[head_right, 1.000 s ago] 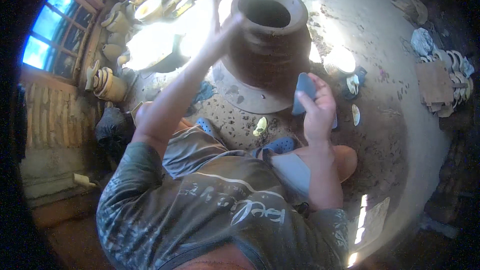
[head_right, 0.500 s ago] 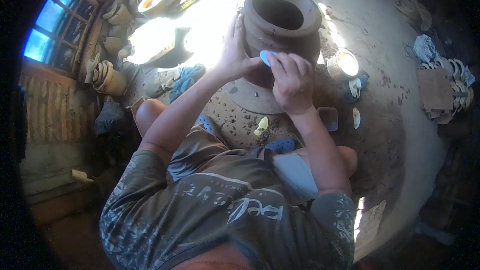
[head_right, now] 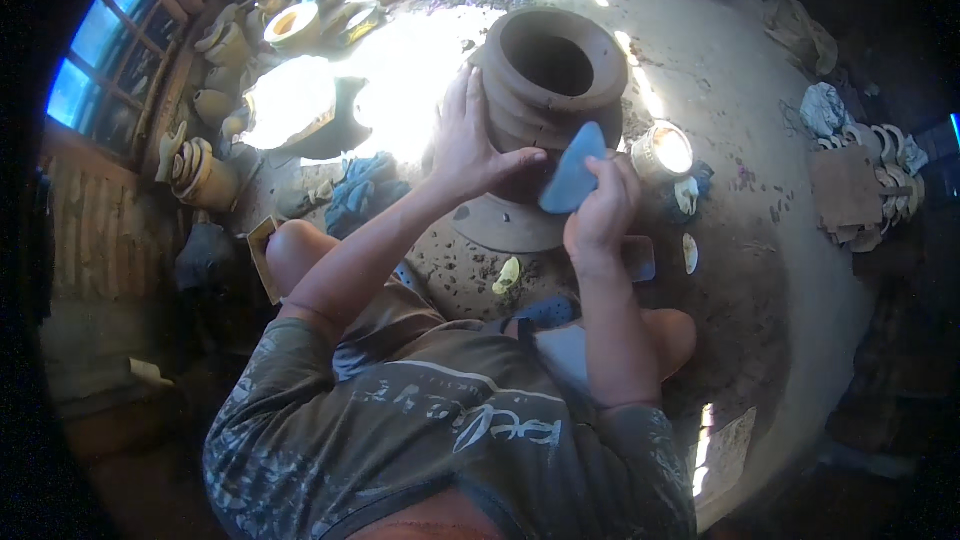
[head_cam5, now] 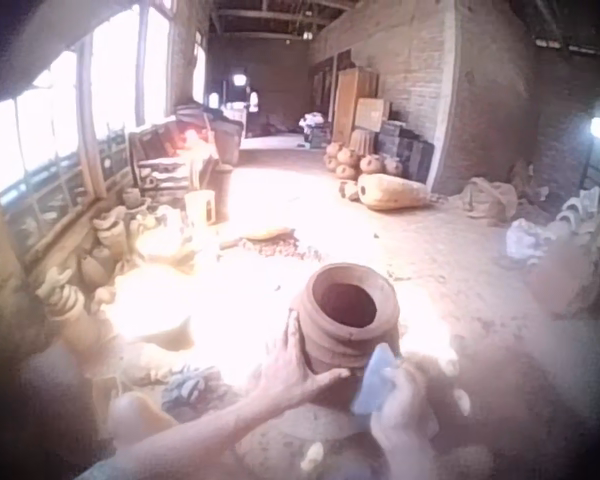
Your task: The person shapes a clay vessel on a manual pottery wheel by hand and with a blue rib tool, smoothing the exterior walls and refining the rim.
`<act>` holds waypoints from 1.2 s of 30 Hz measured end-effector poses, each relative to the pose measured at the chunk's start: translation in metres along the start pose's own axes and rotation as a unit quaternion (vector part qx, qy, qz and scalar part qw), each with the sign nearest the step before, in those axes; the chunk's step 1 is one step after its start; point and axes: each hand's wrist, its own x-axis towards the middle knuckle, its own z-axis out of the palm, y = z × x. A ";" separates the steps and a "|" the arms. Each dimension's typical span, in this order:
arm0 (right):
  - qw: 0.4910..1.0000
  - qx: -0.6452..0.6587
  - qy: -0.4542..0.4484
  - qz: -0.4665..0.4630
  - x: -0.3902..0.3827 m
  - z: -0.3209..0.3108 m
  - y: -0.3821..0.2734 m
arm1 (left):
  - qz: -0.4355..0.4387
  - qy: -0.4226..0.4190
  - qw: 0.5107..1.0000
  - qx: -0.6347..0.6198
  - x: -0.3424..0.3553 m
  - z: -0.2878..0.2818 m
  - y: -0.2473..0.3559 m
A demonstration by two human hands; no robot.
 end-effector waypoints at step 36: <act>0.986 -0.050 -0.158 0.004 0.073 -0.036 -0.168 | 0.081 -0.167 0.982 -0.026 0.114 -0.076 -0.062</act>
